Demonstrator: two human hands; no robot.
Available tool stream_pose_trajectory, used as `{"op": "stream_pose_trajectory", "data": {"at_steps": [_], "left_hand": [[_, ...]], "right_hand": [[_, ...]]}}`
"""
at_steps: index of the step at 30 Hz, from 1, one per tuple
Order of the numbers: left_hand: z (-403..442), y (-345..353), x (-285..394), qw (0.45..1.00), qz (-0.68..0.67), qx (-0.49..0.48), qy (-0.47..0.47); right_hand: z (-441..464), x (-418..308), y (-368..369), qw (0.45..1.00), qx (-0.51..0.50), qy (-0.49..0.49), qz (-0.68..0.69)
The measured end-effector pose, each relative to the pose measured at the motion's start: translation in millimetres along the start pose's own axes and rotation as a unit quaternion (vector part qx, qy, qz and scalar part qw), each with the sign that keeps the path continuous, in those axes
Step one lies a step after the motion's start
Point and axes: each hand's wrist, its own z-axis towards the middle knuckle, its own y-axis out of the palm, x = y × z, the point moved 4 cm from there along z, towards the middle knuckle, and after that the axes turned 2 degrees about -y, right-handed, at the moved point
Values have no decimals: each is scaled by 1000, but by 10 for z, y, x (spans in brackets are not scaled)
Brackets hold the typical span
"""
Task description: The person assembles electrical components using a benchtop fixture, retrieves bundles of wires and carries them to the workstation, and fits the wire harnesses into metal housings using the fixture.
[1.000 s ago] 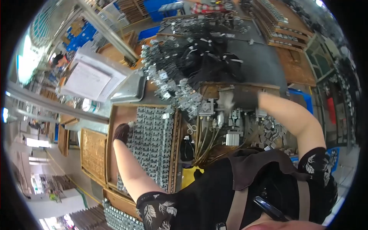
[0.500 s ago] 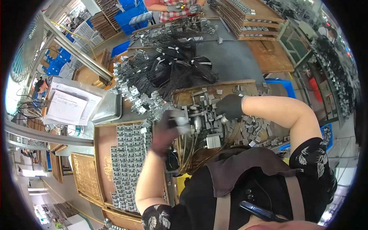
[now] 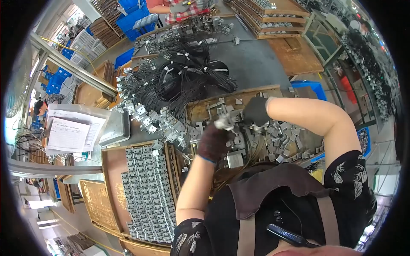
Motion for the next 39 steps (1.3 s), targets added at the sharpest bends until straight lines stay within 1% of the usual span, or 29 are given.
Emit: {"op": "stream_pose_trajectory", "data": {"at_steps": [1, 2, 3, 4, 5, 6, 8, 9, 10, 11, 12, 13, 14, 16, 17, 18, 20, 24, 26, 27, 29, 30, 31, 32, 34, 35, 37, 38, 39], "left_hand": [[-109, 59, 573, 980, -174, -17, -98], [-252, 75, 1029, 979, -183, 47, -81], [-248, -189, 1025, 993, -5, 105, -59], [-217, -468, 977, 971, 174, 157, -34], [-194, -579, 1083, 833, 524, 175, 27], [-224, -579, 998, 831, 527, 176, 25], [-367, -186, 1041, 778, 590, 179, 122], [-418, -73, 992, 774, 615, 147, 36], [-463, -32, 846, 774, 615, 143, 36], [-508, 8, 683, 775, 611, 140, 77], [-540, 28, 555, 776, 604, 139, 119], [-512, 32, 467, 823, 555, 113, 41], [-483, 47, 398, 825, 552, 115, 44], [-420, 45, 253, 912, 385, 133, 41], [-373, 85, 303, 869, 466, 135, 97], [-345, 91, 287, 868, 468, 136, 101], [-284, 54, 189, 907, 395, 144, -7], [-363, 159, 306, 908, 387, 156, 25], [-358, 210, 372, 809, 568, 114, 97], [-368, 201, 394, 810, 567, 114, 94], [-379, 183, 391, 826, 554, 88, 48], [-375, 124, 237, 827, 552, 90, 46], [-378, -27, -33, 902, 405, 146, 34], [-376, -85, -98, 948, 246, 199, 21], [-348, -62, 3, 950, 251, 184, 9], [-329, -4, 104, 952, 256, 166, -5], [-293, 50, 203, 952, 248, 175, -39], [-274, 45, 207, 950, 242, 184, -68], [-246, 31, 215, 951, 241, 183, -67]], "right_hand": [[42, -61, -117, 1000, -9, 22, 20], [113, -120, -247, 998, 57, 15, 1], [173, -166, -342, 992, 124, 8, -17], [309, -142, -303, 975, 214, 19, -55], [393, -177, -321, 975, 215, 17, -52], [476, -210, -383, 969, 236, 34, -66], [548, -210, -376, 962, 258, 53, -76], [539, -215, -335, 951, 303, 23, -51], [507, -208, -317, 938, 346, -4, -28], [459, -200, -306, 939, 344, -1, -26], [413, -187, -270, 955, 295, -6, 15], [366, -184, -246, 968, 243, -12, 53], [314, -196, -265, 969, 240, -10, 49], [247, -237, -274, 978, 198, -7, 56], [258, -220, -258, 978, 199, -7, 52], [301, -192, -213, 979, 199, -10, 43], [298, -195, -246, 979, 202, -12, 33], [296, -229, -252, 970, 235, -25, 51], [305, -267, -318, 967, 250, -32, 46], [301, -276, -358, 969, 245, -31, 29], [327, -289, -385, 971, 237, -33, 13], [355, -266, -376, 974, 224, -13, 18], [381, -241, -369, 977, 210, 7, 23], [393, -239, -380, 978, 207, 4, 23], [407, -214, -387, 978, 184, 27, 93], [430, -219, -351, 979, 181, 28, 95], [470, -246, -277, 964, 225, 9, 139], [483, -250, -241, 964, 224, 10, 141], [486, -235, -217, 965, 223, 22, 134]]}}
